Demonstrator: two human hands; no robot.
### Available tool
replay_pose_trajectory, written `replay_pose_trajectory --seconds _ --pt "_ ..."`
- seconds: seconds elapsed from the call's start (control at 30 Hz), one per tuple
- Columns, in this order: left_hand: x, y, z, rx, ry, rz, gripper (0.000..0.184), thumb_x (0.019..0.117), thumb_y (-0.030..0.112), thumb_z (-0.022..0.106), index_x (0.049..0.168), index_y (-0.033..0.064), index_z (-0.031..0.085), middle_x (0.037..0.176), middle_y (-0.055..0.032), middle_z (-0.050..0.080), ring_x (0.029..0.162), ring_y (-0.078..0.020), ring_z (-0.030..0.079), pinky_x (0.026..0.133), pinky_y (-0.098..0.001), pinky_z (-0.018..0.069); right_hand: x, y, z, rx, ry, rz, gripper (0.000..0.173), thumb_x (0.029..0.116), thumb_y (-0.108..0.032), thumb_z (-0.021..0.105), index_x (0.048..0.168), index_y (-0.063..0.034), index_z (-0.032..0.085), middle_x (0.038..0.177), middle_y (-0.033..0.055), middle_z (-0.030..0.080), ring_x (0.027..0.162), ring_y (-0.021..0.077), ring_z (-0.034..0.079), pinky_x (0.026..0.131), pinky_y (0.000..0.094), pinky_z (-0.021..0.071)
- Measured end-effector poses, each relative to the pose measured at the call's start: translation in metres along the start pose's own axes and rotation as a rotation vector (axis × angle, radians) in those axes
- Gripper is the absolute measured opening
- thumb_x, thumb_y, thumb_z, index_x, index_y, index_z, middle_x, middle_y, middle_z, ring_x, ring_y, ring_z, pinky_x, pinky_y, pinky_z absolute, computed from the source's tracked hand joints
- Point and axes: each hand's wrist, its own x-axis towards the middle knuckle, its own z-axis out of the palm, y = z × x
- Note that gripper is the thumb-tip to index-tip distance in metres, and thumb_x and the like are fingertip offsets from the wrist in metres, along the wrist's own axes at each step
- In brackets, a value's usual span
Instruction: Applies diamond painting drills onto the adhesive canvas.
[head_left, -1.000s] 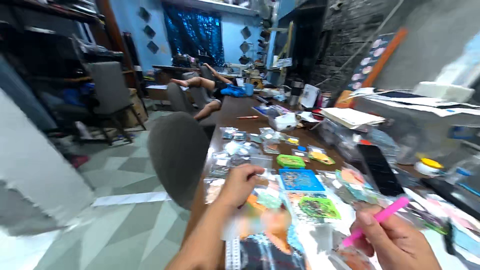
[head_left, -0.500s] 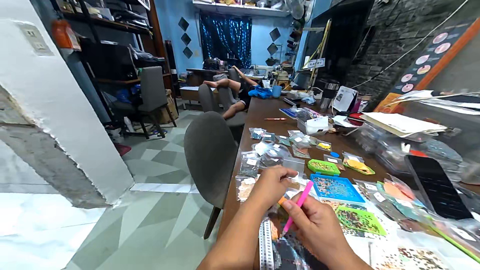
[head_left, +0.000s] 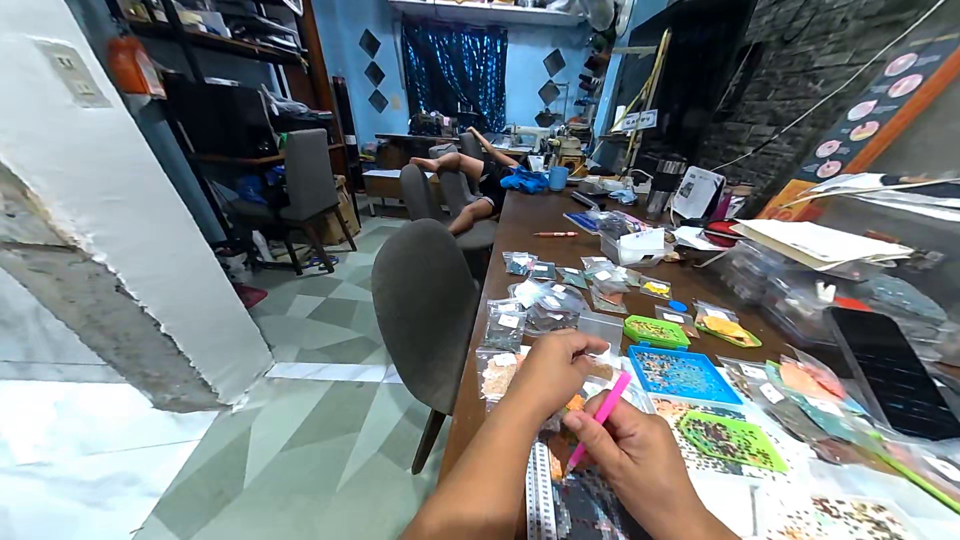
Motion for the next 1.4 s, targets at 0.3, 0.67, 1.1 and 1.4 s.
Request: replay_pose_trajectory --seconds 0.3,0.67,1.1,1.4 --pt "-0.0001 -0.0003 0.0013 0.013 0.013 0.026 0.025 0.099 -0.001 0.057 0.118 0.0052 0.073 0.111 -0.0099 0.069 0.096 -0.016 0.066 0.088 -0.0344 0.0543 0.0008 0.0021 0.0001 0.0 -0.007 -0.029 0.037 0.1014 -0.044 0.06 0.082 -0.0125 0.061 0.06 -0.0092 0.057 0.051 -0.0069 0.053 0.046 0.0124 0.0456" --pt "-0.0003 0.0012 0.0002 0.021 0.003 0.014 0.026 0.0995 0.0 0.057 0.118 0.0065 0.074 0.11 -0.0086 0.069 0.095 -0.0149 0.065 0.087 -0.0335 0.0537 0.0003 0.0031 0.0017 -0.02 -0.005 -0.041 0.039 0.1009 -0.047 0.06 0.081 -0.013 0.061 0.06 -0.0093 0.056 0.051 -0.0066 0.054 0.046 0.013 0.0468" --pt "0.0 0.0018 0.0006 -0.006 -0.007 -0.03 0.025 0.1002 0.001 0.057 0.118 0.007 0.073 0.113 -0.008 0.068 0.097 -0.0144 0.065 0.088 -0.0333 0.0534 -0.0031 0.0028 0.0037 -0.134 -0.008 -0.201 0.046 0.1039 -0.048 0.054 0.08 -0.0082 0.057 0.058 -0.0014 0.053 0.05 -0.0019 0.05 0.047 0.0138 0.0407" --pt "-0.0007 0.002 -0.0014 -0.012 0.008 -0.03 0.024 0.1002 0.002 0.058 0.119 0.0064 0.073 0.113 -0.0082 0.068 0.097 -0.0143 0.064 0.088 -0.0327 0.0529 -0.0025 0.0023 0.0014 -0.006 0.012 -0.054 0.041 0.1035 -0.045 0.056 0.082 -0.0108 0.06 0.061 -0.0063 0.058 0.051 -0.0051 0.055 0.046 0.0135 0.0478"
